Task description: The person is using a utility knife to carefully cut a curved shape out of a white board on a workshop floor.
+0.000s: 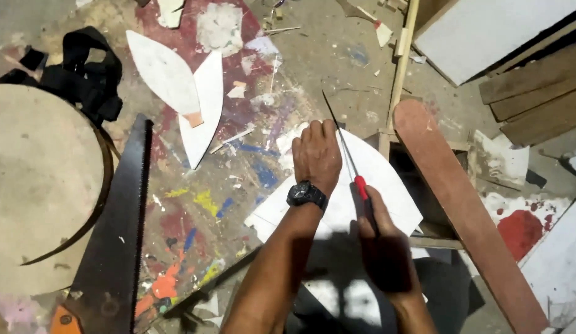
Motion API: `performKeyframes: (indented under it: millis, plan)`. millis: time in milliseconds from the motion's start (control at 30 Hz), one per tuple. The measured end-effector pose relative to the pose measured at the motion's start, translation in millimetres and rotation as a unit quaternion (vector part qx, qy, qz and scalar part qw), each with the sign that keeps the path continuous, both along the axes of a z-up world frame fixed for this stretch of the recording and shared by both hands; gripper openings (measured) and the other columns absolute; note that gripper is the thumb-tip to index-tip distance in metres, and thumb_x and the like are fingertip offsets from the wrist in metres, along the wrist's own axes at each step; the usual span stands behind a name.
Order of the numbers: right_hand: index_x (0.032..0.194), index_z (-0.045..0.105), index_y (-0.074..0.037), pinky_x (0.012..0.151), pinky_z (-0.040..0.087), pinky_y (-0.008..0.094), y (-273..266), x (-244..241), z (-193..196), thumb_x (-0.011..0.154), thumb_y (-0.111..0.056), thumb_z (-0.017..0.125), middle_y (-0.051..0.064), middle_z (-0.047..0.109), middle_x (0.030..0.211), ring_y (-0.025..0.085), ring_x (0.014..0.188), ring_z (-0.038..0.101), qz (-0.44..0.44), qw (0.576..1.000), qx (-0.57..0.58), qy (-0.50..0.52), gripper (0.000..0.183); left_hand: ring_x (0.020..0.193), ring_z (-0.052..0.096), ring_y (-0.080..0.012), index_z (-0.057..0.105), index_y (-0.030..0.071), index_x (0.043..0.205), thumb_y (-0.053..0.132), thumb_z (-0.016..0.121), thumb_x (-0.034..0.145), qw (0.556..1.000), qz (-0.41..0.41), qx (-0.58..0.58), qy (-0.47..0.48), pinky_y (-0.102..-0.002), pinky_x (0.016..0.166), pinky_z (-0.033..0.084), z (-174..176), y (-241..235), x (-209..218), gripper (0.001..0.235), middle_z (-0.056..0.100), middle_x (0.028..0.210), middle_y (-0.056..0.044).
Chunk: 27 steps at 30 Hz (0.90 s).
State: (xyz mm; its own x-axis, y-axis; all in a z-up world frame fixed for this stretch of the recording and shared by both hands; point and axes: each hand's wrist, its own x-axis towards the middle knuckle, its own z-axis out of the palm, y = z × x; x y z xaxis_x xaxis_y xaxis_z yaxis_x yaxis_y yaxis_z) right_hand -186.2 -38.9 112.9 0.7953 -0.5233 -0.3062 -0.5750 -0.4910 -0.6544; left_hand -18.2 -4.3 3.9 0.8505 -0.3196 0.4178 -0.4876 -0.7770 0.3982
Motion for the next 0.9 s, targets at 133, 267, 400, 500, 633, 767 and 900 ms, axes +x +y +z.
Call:
performKeyframes:
  millis: [133,267,400,500,633,767,900]
  plan:
    - [0.157,0.038,-0.011,0.103,0.045,0.039,-4,-6,-6,0.097,-0.031,0.043,0.016,0.056,0.151,0.033,0.138,0.054,0.016,1.000,0.004,-0.003,0.063,0.078,0.057,-0.0309,0.055,0.013,0.098,0.004,0.052,0.092,1.000,-0.002,-0.001,0.007,-0.044,0.068,0.046,-6,0,-1,0.011,0.058,0.090,-0.009]
    - [0.160,0.035,-0.023,0.088,0.049,0.045,2,-6,-10,0.094,-0.044,0.036,0.018,0.066,0.137,0.044,0.117,0.065,0.002,0.998,-0.033,0.062,0.069,0.078,0.058,-0.0298,0.057,0.013,0.098,0.006,0.052,0.094,1.000,0.010,0.006,-0.009,-0.043,0.068,0.046,-6,1,-1,0.010,0.057,0.089,-0.008]
    - [0.159,0.035,-0.026,0.098,0.046,0.038,3,-20,-32,0.096,-0.033,0.044,0.015,0.062,0.145,0.038,0.133,0.059,-0.004,0.999,-0.013,0.041,0.064,0.076,0.059,-0.0294,0.059,0.014,0.102,0.007,0.055,0.093,1.000,-0.003,0.025,0.003,-0.043,0.065,0.047,-5,3,-8,0.012,0.058,0.088,-0.007]
    - [0.156,0.039,-0.022,0.092,0.047,0.044,8,5,-5,0.091,-0.025,0.043,0.019,0.063,0.141,0.043,0.127,0.059,-0.035,0.995,0.008,0.092,0.065,0.071,0.056,-0.0265,0.057,0.014,0.094,0.004,0.056,0.094,0.998,0.027,-0.002,-0.061,-0.040,0.059,0.044,-1,1,0,0.010,0.056,0.083,-0.005]
    - [0.159,0.036,-0.030,0.089,0.048,0.035,8,0,-8,0.093,-0.025,0.044,0.021,0.071,0.125,0.033,0.112,0.070,-0.048,0.994,0.022,0.091,0.068,0.074,0.058,-0.0280,0.056,0.014,0.097,0.003,0.057,0.092,0.999,0.018,0.004,-0.036,-0.043,0.063,0.047,-3,0,1,0.011,0.058,0.086,-0.006]
    - [0.160,0.034,-0.036,0.091,0.045,0.029,5,-10,-22,0.095,-0.018,0.051,0.013,0.072,0.118,0.018,0.107,0.065,-0.052,0.994,0.025,0.098,0.069,0.076,0.059,-0.0297,0.055,0.014,0.094,0.004,0.056,0.092,1.000,0.021,0.000,-0.020,-0.044,0.065,0.047,-8,3,-5,0.010,0.058,0.087,-0.007]
    - [0.161,0.033,-0.034,0.093,0.045,0.030,-6,-13,-26,0.096,-0.025,0.048,0.010,0.068,0.136,0.021,0.125,0.062,-0.035,0.996,0.025,0.076,0.067,0.079,0.059,-0.0295,0.056,0.014,0.099,0.006,0.056,0.091,1.000,0.009,0.013,0.007,-0.044,0.068,0.047,-9,-1,-1,0.011,0.058,0.090,-0.007]
